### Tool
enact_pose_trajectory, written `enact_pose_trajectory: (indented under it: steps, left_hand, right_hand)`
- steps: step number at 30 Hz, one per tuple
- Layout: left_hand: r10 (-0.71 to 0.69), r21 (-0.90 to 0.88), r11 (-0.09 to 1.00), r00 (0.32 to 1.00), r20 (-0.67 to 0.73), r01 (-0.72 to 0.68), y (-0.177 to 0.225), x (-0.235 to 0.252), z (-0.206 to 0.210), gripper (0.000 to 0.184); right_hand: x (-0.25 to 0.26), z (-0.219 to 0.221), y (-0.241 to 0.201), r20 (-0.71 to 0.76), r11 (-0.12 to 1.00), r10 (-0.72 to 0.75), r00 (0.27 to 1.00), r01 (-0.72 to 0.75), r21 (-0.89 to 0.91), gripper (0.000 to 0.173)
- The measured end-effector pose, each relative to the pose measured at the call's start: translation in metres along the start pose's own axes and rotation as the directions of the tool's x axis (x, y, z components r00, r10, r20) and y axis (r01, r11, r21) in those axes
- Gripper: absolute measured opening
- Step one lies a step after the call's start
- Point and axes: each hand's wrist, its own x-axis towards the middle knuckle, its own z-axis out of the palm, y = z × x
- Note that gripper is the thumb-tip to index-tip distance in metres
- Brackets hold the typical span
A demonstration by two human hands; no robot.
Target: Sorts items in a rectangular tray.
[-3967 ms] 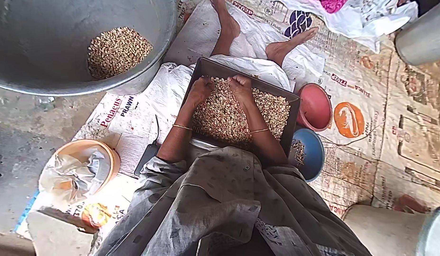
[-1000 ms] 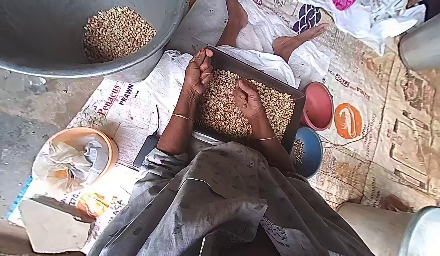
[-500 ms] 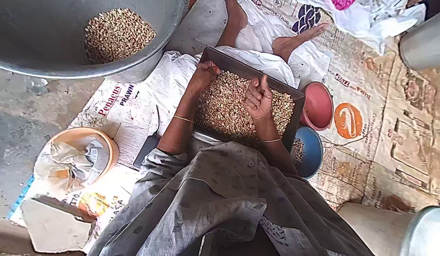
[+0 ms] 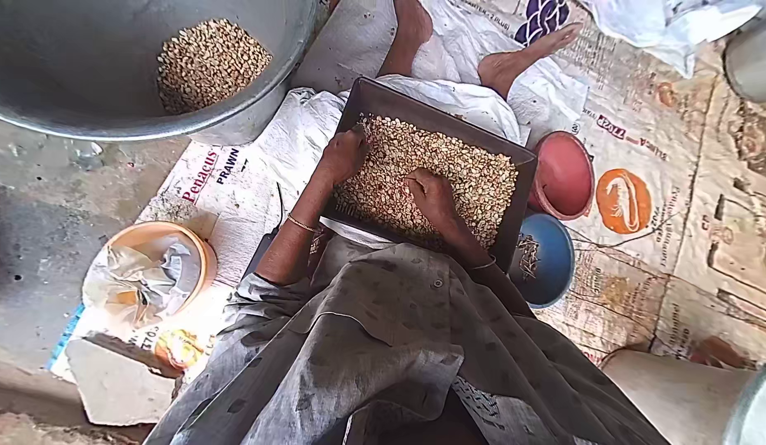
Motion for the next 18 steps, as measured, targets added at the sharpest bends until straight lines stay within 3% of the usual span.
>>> enact_pose_trajectory:
  steps: [1, 2, 3, 4, 5, 6, 7, 10, 11, 13, 14, 16, 18]
  left_hand:
    - [-0.027, 0.046, 0.999, 0.999, 0.02, 0.026, 0.005, -0.001, 0.003, 0.034]
    - [-0.056, 0.099, 0.994, 0.998, 0.032, 0.053, 0.01, -0.003, 0.005, 0.035]
    - [-0.088, 0.163, 0.983, 0.995, 0.046, 0.079, 0.014, -0.003, 0.008, 0.036]
    - [-0.117, 0.201, 0.974, 0.992, 0.057, 0.103, 0.017, -0.003, 0.01, 0.038]
    - [-0.14, 0.211, 0.97, 0.988, 0.066, 0.123, 0.017, -0.002, 0.014, 0.04]
    - [-0.158, 0.212, 0.967, 0.984, 0.08, 0.138, 0.016, -0.001, 0.017, 0.041]
    - [-0.164, 0.207, 0.968, 0.983, 0.087, 0.143, 0.015, -0.001, 0.02, 0.042]
    - [-0.162, 0.218, 0.966, 0.983, 0.088, 0.14, 0.015, -0.001, 0.022, 0.041]
    - [-0.162, 0.221, 0.965, 0.983, 0.088, 0.139, 0.014, -0.002, 0.023, 0.041]
    - [-0.174, 0.239, 0.96, 0.981, 0.091, 0.148, 0.015, -0.003, 0.022, 0.041]
    - [-0.185, 0.252, 0.955, 0.978, 0.099, 0.155, 0.017, -0.004, 0.022, 0.041]
    - [-0.19, 0.271, 0.95, 0.976, 0.108, 0.155, 0.018, -0.004, 0.022, 0.041]
    - [-0.177, 0.27, 0.953, 0.977, 0.116, 0.141, 0.019, -0.004, 0.02, 0.04]
  right_hand:
    - [-0.007, -0.022, -0.023, 0.056, 0.972, 0.108, 0.993, -0.117, 0.201, 0.019]
    - [-0.01, -0.032, -0.028, 0.065, 0.862, 0.159, 0.985, -0.171, 0.477, 0.016]
    - [-0.007, -0.029, -0.015, 0.055, 0.607, 0.164, 0.985, -0.145, 0.781, 0.02]
    - [0.004, -0.02, 0.01, 0.069, 0.296, 0.105, 0.992, -0.098, 0.95, 0.026]
    - [0.016, -0.017, 0.027, 0.096, 0.09, 0.042, 0.994, -0.1, 0.991, 0.028]
    - [0.025, -0.018, 0.036, 0.112, 0.024, 0.007, 0.994, -0.113, 0.993, 0.03]
    - [0.033, -0.019, 0.037, 0.123, 0.085, 0.029, 0.992, -0.125, 0.988, 0.034]
    - [0.062, -0.016, 0.019, 0.162, 0.492, 0.149, 0.975, -0.215, 0.844, 0.036]
    - [0.071, -0.008, 0.015, 0.159, 0.647, 0.133, 0.978, -0.208, 0.734, 0.03]
    - [0.087, 0.005, 0.009, 0.209, 0.934, 0.071, 0.975, -0.138, 0.329, 0.024]
    - [0.091, 0.01, 0.001, 0.248, 0.987, 0.088, 0.965, -0.118, 0.109, 0.026]
    - [0.092, 0.026, -0.014, 0.267, 0.967, 0.16, 0.95, -0.097, -0.235, 0.03]
    - [0.088, 0.039, -0.023, 0.23, 0.922, 0.195, 0.954, -0.098, -0.375, 0.032]
